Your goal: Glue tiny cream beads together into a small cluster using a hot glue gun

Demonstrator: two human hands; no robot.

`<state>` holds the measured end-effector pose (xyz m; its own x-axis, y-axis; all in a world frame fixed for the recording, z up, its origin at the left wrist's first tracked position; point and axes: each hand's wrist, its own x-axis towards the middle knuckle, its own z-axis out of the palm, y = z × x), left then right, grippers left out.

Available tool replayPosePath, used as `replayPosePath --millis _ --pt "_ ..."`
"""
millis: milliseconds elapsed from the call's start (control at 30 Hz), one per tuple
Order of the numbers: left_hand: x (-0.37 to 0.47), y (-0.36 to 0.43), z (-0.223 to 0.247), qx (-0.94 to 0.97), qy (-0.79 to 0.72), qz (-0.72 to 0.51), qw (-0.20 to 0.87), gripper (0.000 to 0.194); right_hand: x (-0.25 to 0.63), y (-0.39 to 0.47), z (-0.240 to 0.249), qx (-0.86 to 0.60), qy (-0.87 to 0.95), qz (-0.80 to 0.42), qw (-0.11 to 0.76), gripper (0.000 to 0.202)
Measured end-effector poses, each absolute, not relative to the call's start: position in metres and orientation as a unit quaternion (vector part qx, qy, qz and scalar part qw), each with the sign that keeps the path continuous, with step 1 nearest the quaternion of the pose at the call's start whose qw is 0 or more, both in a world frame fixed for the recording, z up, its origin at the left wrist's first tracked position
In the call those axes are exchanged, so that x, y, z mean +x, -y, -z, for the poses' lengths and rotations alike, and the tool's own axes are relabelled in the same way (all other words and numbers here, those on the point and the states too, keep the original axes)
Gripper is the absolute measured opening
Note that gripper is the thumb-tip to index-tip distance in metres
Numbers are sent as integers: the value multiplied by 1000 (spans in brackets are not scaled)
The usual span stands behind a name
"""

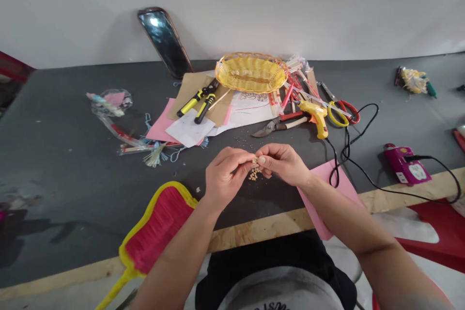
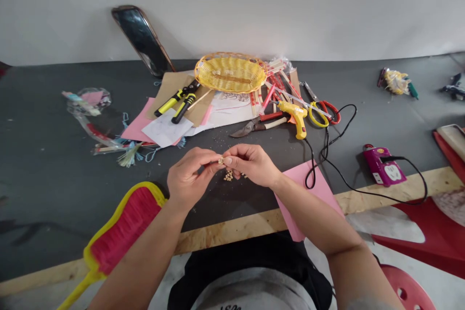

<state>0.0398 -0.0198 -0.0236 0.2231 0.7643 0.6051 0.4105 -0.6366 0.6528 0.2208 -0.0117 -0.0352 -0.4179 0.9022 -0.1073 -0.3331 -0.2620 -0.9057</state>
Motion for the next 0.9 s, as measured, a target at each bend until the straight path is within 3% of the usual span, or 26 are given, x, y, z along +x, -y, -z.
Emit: replayPosePath --millis 233,433,567,700,833,900 --pt "39 20 26 745 -404 -487 214 5 220 12 33 -335 439 -718 423 34" --pt "41 22 26 606 -483 -468 426 36 221 12 30 -381 497 -634 453 32" --pt "42 21 23 548 -500 -467 481 31 222 14 29 -398 559 -560 463 30" --pt "40 20 27 520 -487 -474 517 29 223 13 32 -407 552 -558 467 41" --pt "38 20 30 506 -483 -476 533 28 224 12 33 -401 578 -569 427 49" --pt "38 20 29 510 -489 -473 526 26 223 12 31 -410 608 -549 401 41"
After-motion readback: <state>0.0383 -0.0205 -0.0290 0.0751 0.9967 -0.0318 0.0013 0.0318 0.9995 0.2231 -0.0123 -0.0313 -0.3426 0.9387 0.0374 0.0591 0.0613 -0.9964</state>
